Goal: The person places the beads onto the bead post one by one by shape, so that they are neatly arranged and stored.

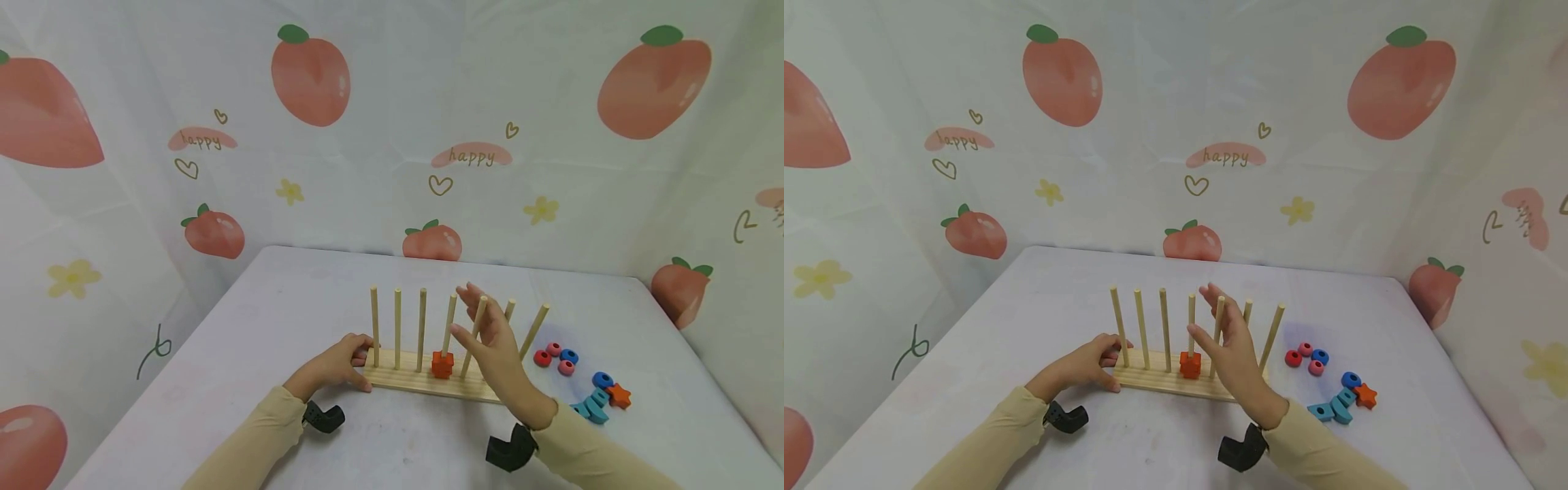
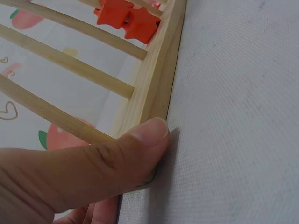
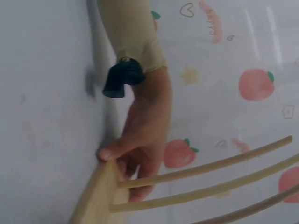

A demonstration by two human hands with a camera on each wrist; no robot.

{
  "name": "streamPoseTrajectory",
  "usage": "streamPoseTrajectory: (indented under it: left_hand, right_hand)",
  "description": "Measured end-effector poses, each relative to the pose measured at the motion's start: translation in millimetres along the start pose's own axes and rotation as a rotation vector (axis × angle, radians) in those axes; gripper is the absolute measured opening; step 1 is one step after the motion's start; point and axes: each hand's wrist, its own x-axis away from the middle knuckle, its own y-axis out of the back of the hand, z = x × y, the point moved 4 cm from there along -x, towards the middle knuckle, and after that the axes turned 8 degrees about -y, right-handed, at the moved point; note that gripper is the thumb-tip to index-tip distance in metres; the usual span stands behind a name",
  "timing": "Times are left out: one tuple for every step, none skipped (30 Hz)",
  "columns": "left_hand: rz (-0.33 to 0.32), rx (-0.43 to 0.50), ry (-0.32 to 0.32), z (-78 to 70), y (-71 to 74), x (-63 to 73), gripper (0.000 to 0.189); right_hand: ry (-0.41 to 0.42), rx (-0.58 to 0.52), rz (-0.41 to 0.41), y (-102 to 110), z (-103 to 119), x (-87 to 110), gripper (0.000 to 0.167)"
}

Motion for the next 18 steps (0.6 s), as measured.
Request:
streamPoseTrajectory:
  left_hand:
    - [-0.001,0.001,-0.002,-0.1,0.1,0.1,0.077]
    - [-0.001,-0.001,-0.003,-0.1,0.2,0.1,0.077]
    - [-0.002,-0.001,-0.003,-0.1,0.3,0.1,0.077]
    - [-0.002,0.003,-0.002,-0.3,0.4,0.3,0.077]
    - [-0.003,0.006,-0.001,-0.5,0.5,0.4,0.077]
    - [-0.003,0.009,0.002,-0.6,0.5,0.4,0.076]
    - [-0.003,0.010,0.005,-0.6,0.5,0.3,0.076]
    - [-0.003,0.010,0.009,-0.5,0.4,0.2,0.076]
    - [-0.002,0.013,0.009,-0.5,0.3,0.2,0.076]
    - [0.000,0.012,0.010,-0.4,0.2,0.2,0.076]
    - [0.000,0.009,0.011,-0.1,0.1,-0.1,0.076]
    - [0.001,0.006,0.010,0.0,0.0,-0.1,0.076]
    - [0.002,0.002,0.009,0.2,0.0,0.0,0.076]
    - [0.002,0.000,0.007,0.3,0.0,0.0,0.076]
    - [0.003,0.000,0.006,0.4,0.0,0.0,0.076]
    - [0.003,0.001,0.006,0.5,0.0,0.1,0.076]
    - [0.003,0.003,0.006,0.5,0.2,0.1,0.076]
    - [0.002,0.004,0.006,0.4,0.4,0.2,0.076]
  right_hand:
    - [0.038,-0.007,0.001,1,7,-1.4,0.067]
    - [0.072,-0.023,0.001,1,14,-2.8,0.068]
    - [0.106,-0.043,0.001,2,21,-3.9,0.069]
    - [0.139,-0.061,0.001,3,27,-5.0,0.070]
    - [0.169,-0.079,0.002,3,33,-5.9,0.070]
    - [0.196,-0.091,0.000,4,39,-6.6,0.070]
    - [0.224,-0.101,0.002,5,44,-7.0,0.070]
    - [0.250,-0.112,0.006,7,49,-7.0,0.070]
    - [0.279,-0.122,0.009,8,54,-6.7,0.069]
    - [0.302,-0.127,0.010,10,59,-6.1,0.068]
    - [0.324,-0.139,0.015,12,63,-5.3,0.067]
    - [0.347,-0.155,0.020,14,67,-4.3,0.065]
    - [0.369,-0.165,0.025,17,71,-3.0,0.063]
    - [0.386,-0.178,0.026,20,74,-1.7,0.061]
    - [0.409,-0.187,0.025,24,77,-0.3,0.060]
    - [0.428,-0.198,0.026,27,80,1.0,0.059]
    - [0.451,-0.212,0.029,31,83,2.2,0.057]
    - [0.469,-0.218,0.029,35,85,3.6,0.056]
